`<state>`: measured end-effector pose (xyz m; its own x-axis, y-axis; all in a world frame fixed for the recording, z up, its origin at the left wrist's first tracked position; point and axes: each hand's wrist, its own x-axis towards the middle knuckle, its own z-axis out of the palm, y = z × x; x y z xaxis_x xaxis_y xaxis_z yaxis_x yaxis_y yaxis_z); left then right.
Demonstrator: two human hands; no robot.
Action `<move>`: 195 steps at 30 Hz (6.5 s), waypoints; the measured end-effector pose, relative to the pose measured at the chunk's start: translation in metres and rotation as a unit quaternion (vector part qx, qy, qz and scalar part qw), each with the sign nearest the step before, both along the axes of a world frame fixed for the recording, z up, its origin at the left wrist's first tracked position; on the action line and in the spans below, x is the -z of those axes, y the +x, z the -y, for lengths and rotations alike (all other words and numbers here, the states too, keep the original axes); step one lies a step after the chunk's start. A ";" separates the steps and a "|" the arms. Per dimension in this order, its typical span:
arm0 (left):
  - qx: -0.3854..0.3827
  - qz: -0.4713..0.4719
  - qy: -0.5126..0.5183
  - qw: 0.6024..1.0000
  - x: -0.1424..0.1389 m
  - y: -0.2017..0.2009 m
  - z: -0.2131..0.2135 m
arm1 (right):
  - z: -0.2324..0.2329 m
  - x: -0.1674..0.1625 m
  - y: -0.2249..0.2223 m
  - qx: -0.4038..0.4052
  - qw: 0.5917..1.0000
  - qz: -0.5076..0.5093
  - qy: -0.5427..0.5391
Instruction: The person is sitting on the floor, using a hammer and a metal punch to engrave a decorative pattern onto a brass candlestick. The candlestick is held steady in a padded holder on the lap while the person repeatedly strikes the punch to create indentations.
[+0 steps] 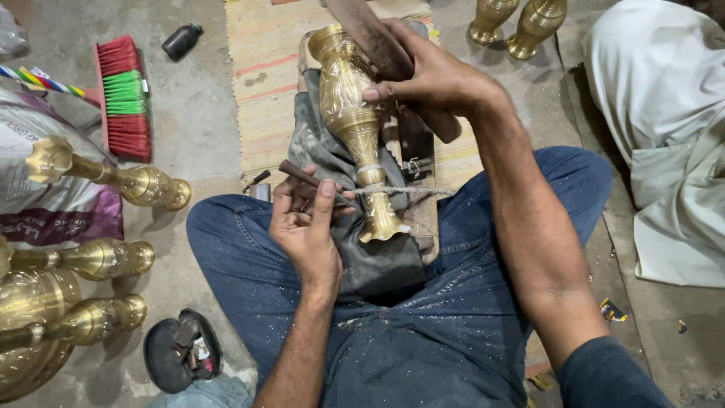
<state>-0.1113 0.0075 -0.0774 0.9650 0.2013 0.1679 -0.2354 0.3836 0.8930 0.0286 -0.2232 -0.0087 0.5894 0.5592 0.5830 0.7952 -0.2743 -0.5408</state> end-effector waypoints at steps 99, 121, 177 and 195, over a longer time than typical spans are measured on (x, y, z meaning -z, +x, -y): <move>0.115 0.247 0.517 0.812 -0.085 0.098 0.012 | 0.047 -0.004 -0.073 0.395 0.905 0.075 -0.140; 0.107 0.284 0.542 0.784 -0.072 0.105 0.009 | 0.046 0.006 -0.062 0.427 0.870 0.191 -0.160; 0.167 0.253 0.474 0.827 -0.070 0.100 0.000 | 0.030 -0.019 -0.079 0.376 0.905 0.154 -0.123; 0.191 0.253 0.444 0.838 -0.059 0.101 -0.008 | 0.034 -0.008 -0.075 0.359 0.933 0.026 -0.028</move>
